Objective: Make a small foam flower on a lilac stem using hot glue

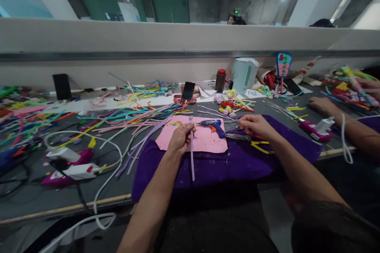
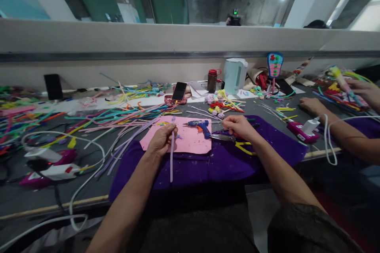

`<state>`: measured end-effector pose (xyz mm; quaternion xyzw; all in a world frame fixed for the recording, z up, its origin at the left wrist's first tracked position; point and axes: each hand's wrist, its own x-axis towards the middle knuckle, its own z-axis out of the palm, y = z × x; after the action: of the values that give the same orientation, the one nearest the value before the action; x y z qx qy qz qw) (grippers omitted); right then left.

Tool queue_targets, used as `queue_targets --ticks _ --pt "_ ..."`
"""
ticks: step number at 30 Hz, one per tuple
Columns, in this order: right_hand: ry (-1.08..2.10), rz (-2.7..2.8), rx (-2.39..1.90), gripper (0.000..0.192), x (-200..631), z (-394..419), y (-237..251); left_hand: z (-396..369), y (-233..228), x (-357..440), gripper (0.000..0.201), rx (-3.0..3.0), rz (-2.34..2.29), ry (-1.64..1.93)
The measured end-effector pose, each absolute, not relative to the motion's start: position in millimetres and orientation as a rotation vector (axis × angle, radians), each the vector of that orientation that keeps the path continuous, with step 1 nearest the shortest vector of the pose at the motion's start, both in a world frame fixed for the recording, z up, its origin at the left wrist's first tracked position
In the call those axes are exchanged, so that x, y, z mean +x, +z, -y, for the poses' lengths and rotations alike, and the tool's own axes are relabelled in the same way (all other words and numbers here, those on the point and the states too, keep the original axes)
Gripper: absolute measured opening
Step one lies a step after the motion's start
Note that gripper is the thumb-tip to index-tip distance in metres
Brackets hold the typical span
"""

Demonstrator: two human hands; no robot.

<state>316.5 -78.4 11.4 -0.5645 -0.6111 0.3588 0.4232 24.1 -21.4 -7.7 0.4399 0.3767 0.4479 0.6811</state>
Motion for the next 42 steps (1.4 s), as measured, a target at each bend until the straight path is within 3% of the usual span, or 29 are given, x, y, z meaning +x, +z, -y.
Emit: queue_targets --ticks 5,10,13,23,33,42 --pt "0.828 1.722 -1.522 0.029 327 82 -4 22 -8 25 0.030 1.000 -0.844 0.968" --pt "0.228 2.059 -1.782 0.034 292 51 -3 21 -10 25 0.029 1.012 -0.848 0.976" --pt "0.176 2.135 -2.032 0.050 262 26 -6 21 -9 24 0.029 1.005 -0.853 0.978" --pt "0.470 1.970 -1.911 0.037 249 11 -20 25 -6 24 0.031 0.999 -0.805 0.990" --pt "1.208 1.293 -1.097 0.027 237 21 -8 20 -6 19 0.031 0.954 -0.809 1.038" --pt "1.416 1.154 -0.670 0.025 225 46 22 21 -7 16 0.027 0.947 -0.702 1.096"
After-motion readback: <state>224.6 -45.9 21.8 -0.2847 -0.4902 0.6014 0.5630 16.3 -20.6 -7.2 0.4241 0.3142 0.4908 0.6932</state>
